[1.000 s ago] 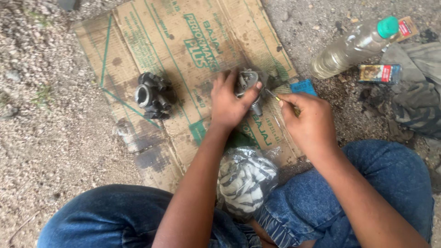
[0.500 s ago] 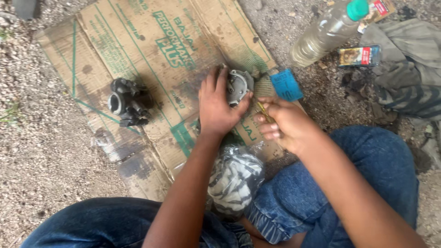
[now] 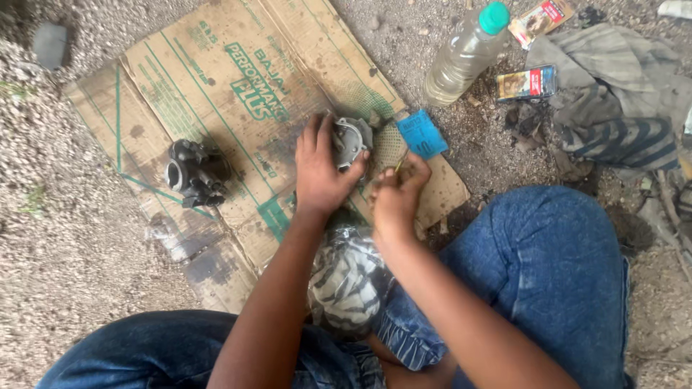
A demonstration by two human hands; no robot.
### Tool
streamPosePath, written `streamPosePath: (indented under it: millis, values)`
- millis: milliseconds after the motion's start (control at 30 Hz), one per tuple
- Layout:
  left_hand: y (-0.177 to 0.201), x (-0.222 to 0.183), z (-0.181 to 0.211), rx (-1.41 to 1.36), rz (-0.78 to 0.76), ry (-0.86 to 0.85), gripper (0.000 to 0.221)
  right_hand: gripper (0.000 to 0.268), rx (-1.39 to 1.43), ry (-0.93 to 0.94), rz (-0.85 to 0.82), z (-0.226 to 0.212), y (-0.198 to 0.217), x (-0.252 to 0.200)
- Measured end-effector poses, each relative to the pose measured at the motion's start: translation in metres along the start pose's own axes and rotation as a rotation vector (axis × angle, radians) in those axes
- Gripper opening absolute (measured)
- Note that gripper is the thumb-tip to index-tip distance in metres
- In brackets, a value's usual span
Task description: The person cleans two mechanical components by scraping them with a small tool, wiping them with a green cloth, and pouring liquid from a plastic bottle over them while working on a piece of cardboard on the ground.
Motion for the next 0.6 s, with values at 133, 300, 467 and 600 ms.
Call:
streamPosePath:
  millis: [133,300,467,600]
  values:
    - [0.001,0.000,0.001,0.001,-0.001,0.005,0.085,0.031,-0.148,0.042,-0.064,-0.007,0.008,-0.007]
    - [0.005,0.001,0.002,-0.037,0.002,-0.005,0.083,0.017,-0.211,-0.068,-0.132,-0.003,0.002,-0.014]
    - [0.005,0.003,0.002,-0.021,-0.002,0.002,0.082,0.017,-0.197,-0.144,-0.105,0.003,0.006,-0.010]
    - [0.006,0.002,0.004,-0.016,0.000,-0.009,0.082,0.018,-0.259,-0.138,-0.137,0.003,0.019,0.003]
Point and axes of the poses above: each hand's wrist, its own x-axis towards the middle knuckle, its own y-axis out of the back of the hand, z = x × y, the point moved 5 cm from there along x, towards the middle knuckle, and after that the axes turned 6 degrees about -z, right-handed, at the moved point
